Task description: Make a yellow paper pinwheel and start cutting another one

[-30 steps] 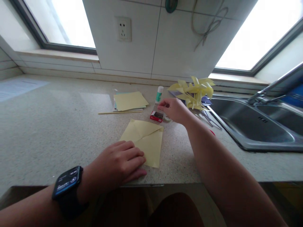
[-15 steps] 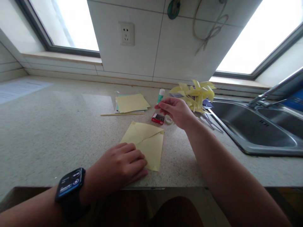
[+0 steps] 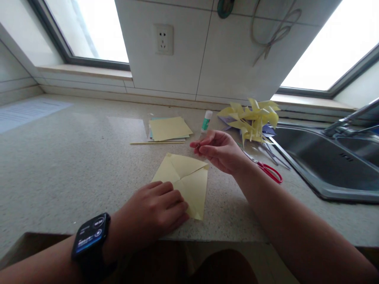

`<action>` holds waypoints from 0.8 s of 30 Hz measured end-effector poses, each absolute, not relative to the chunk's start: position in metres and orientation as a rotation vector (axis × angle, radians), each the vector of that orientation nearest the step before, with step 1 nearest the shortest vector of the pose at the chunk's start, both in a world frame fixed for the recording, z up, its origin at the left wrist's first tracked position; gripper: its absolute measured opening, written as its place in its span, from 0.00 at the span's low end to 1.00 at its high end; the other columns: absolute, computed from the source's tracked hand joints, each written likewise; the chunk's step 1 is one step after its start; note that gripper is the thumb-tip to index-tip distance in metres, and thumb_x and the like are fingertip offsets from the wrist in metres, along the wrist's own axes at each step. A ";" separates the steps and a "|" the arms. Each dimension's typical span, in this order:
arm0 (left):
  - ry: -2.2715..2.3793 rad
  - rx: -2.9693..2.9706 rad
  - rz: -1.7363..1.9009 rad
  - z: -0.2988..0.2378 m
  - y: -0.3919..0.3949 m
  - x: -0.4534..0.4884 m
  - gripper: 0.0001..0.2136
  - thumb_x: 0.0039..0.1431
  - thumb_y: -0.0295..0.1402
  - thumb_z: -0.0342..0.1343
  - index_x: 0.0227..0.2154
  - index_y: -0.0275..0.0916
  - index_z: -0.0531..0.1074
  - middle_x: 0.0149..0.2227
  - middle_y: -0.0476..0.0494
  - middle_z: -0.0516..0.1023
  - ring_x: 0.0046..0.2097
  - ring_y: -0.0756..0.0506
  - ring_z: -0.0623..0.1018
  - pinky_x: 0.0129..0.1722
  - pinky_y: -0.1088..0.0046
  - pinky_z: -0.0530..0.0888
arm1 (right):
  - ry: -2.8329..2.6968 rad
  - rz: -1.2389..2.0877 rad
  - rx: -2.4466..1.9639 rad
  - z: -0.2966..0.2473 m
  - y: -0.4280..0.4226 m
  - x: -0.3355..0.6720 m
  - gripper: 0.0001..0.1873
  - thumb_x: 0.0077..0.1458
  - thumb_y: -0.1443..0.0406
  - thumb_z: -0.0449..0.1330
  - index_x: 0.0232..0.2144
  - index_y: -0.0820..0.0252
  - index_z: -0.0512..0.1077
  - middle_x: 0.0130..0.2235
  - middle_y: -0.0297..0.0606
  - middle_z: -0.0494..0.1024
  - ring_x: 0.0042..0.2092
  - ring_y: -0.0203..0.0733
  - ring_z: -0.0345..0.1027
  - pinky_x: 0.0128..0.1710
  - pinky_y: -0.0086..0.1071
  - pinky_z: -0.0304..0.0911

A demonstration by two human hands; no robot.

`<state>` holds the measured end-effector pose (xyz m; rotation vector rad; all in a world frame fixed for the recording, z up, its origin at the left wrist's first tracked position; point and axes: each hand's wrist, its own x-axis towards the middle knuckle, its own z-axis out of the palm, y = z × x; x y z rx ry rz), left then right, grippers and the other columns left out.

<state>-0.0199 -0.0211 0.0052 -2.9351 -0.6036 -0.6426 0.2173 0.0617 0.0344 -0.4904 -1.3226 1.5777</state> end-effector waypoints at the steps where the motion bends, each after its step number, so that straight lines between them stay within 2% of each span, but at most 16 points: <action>1: -0.614 -2.939 -0.630 0.006 -0.021 -0.020 0.08 0.69 0.34 0.54 0.37 0.39 0.76 0.33 0.46 0.79 0.34 0.45 0.76 0.34 0.66 0.74 | -1.327 1.582 -0.495 0.034 0.061 0.217 0.09 0.47 0.69 0.75 0.29 0.58 0.78 0.36 0.35 0.86 0.36 0.32 0.80 0.38 0.24 0.74; 7: -0.753 -2.988 -0.550 0.009 -0.019 -0.023 0.10 0.68 0.40 0.56 0.40 0.39 0.76 0.37 0.44 0.79 0.38 0.42 0.77 0.37 0.62 0.76 | -1.417 1.531 -0.555 0.032 0.064 0.216 0.11 0.49 0.69 0.74 0.37 0.57 0.80 0.38 0.35 0.86 0.36 0.33 0.80 0.37 0.24 0.73; 10: -0.847 -2.973 -0.563 0.010 -0.017 -0.023 0.12 0.67 0.42 0.57 0.40 0.39 0.77 0.37 0.43 0.79 0.40 0.41 0.77 0.39 0.62 0.76 | -1.481 1.500 -0.569 0.028 0.066 0.216 0.14 0.52 0.69 0.72 0.42 0.55 0.81 0.39 0.34 0.86 0.38 0.33 0.80 0.40 0.25 0.73; 18: -0.870 -2.910 -0.599 0.010 -0.019 -0.024 0.08 0.68 0.34 0.55 0.37 0.40 0.78 0.36 0.44 0.78 0.38 0.44 0.76 0.38 0.66 0.74 | -1.748 1.316 -0.765 0.023 0.067 0.214 0.08 0.53 0.68 0.70 0.38 0.56 0.83 0.37 0.35 0.86 0.40 0.37 0.80 0.46 0.33 0.75; 24: -0.916 -2.918 -0.514 0.010 -0.019 -0.025 0.13 0.67 0.43 0.56 0.38 0.39 0.78 0.36 0.43 0.78 0.39 0.40 0.77 0.37 0.60 0.74 | -1.929 1.223 -0.879 0.023 0.065 0.213 0.09 0.54 0.66 0.69 0.39 0.58 0.84 0.38 0.37 0.86 0.42 0.41 0.80 0.47 0.36 0.74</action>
